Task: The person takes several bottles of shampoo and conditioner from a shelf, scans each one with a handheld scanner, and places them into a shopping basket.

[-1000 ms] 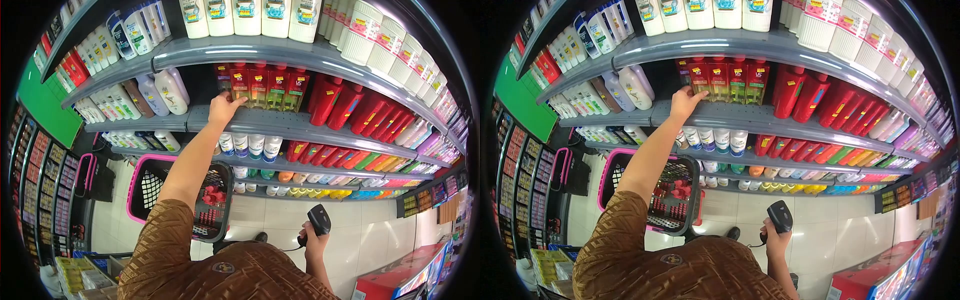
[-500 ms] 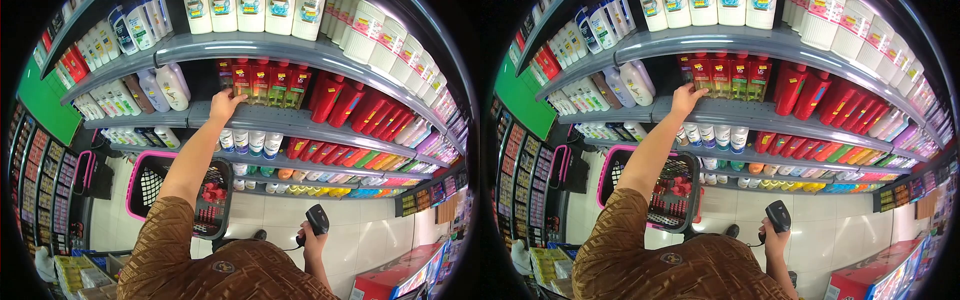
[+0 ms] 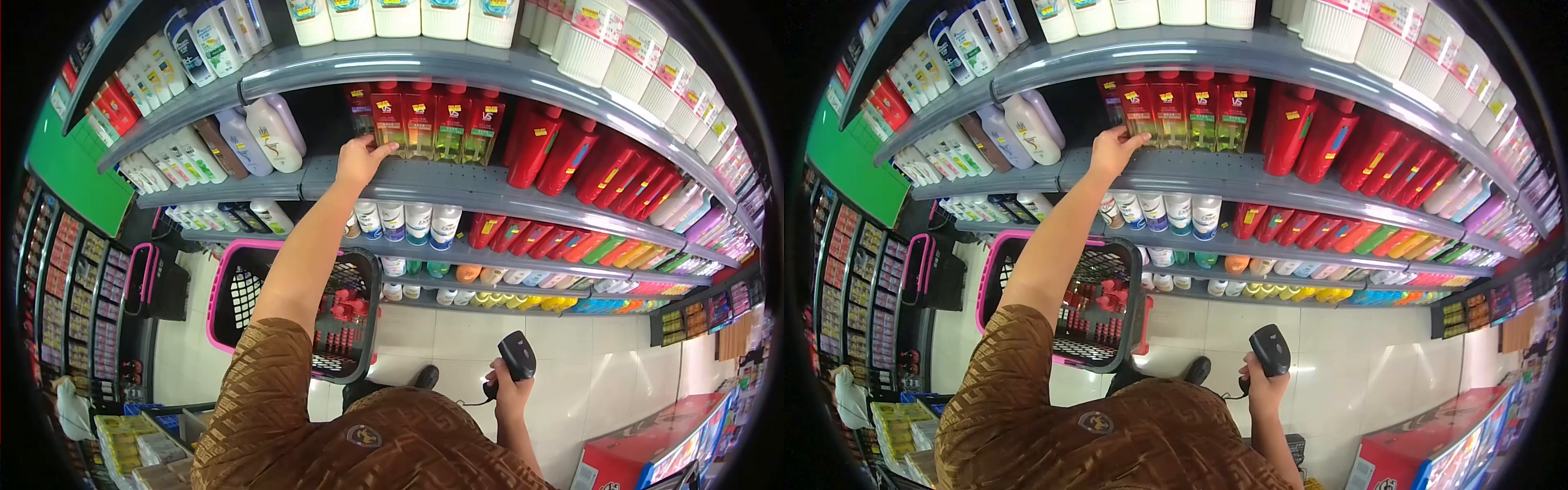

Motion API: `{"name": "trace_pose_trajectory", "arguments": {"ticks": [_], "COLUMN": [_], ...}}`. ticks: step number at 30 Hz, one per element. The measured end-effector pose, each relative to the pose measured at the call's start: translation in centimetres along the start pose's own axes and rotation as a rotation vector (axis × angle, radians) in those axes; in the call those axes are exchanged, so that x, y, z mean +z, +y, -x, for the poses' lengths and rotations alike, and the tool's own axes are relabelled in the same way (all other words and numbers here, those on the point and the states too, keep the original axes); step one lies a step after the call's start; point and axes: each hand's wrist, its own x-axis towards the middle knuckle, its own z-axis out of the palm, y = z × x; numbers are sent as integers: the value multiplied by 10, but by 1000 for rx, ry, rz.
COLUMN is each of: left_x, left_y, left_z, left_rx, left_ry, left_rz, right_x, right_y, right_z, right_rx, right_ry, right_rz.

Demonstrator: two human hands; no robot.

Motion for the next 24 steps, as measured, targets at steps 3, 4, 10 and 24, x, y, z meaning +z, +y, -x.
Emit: {"name": "trace_pose_trajectory", "arguments": {"ticks": [3,4,10,24], "left_x": [0,-2,-14,-178], "left_y": [3,5,15,-244], "left_z": [1,0,3,205], "left_rx": [-16,-8,9,-518], "left_ry": [-7,-9,-48,-527], "left_rz": [14,19,-94,353], "right_x": [-4,-3,15,123], "right_y": [4,2,4,23], "right_z": [0,2,23,80], "right_rx": [-15,-28,-65,-73], "right_ry": [-5,9,97,-27], "right_rz": [23,17,13,172]}}
